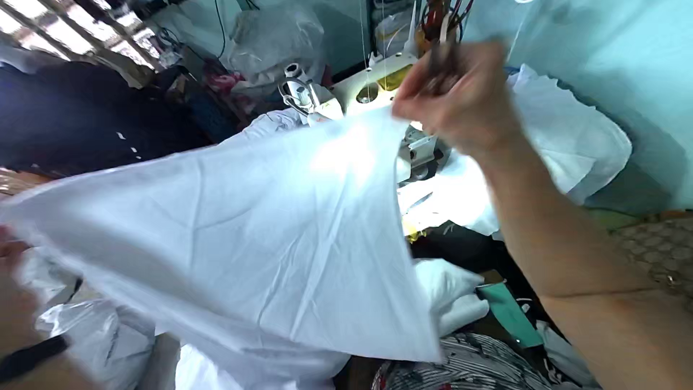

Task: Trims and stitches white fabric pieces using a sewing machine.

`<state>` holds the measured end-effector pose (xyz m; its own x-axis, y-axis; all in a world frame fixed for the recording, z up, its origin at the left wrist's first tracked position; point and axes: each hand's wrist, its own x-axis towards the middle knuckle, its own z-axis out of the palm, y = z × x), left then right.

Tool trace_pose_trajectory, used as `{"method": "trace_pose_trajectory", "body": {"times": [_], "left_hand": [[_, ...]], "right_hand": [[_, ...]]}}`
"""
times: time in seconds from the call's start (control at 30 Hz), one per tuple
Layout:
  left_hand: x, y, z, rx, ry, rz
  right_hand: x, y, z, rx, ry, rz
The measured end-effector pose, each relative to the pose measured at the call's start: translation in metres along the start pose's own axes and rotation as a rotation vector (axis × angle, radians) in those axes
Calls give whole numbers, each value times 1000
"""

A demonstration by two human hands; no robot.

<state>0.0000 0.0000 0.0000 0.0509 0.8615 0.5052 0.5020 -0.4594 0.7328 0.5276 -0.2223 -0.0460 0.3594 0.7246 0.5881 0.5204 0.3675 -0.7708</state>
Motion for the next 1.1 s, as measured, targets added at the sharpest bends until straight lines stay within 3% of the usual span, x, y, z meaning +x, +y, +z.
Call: {"method": "trace_pose_trajectory", "body": {"times": [0.07, 0.17, 0.27, 0.33, 0.47, 0.6, 0.67, 0.73, 0.93, 1.1], "left_hand": [[-27, 39, 72, 121, -238, 96], [-78, 102, 172, 28, -576, 230], [-110, 113, 236, -70, -854, 435], [-121, 109, 258, -181, -892, 438], [-126, 115, 260, -278, -893, 431], [-122, 116, 254, -329, -889, 501], [-118, 115, 249, -362, -894, 518], [-120, 113, 246, -402, -907, 518], [-130, 120, 244, -430, -880, 505], [-137, 122, 243, -482, -816, 476]], "right_hand": [[-21, 9, 34, -16, -96, 15], [-39, 12, 71, -49, -265, 76], [-45, 10, 87, -23, -343, 131], [-49, 8, 88, 40, -272, 129], [-70, 28, 93, 302, -24, 149], [-106, 40, 107, 705, -268, 432], [-113, 40, 107, 771, -411, 499], [-113, 38, 108, 739, -384, 457], [-114, 20, 124, 355, 64, 83], [-111, 26, 129, 273, 160, -206]]}}
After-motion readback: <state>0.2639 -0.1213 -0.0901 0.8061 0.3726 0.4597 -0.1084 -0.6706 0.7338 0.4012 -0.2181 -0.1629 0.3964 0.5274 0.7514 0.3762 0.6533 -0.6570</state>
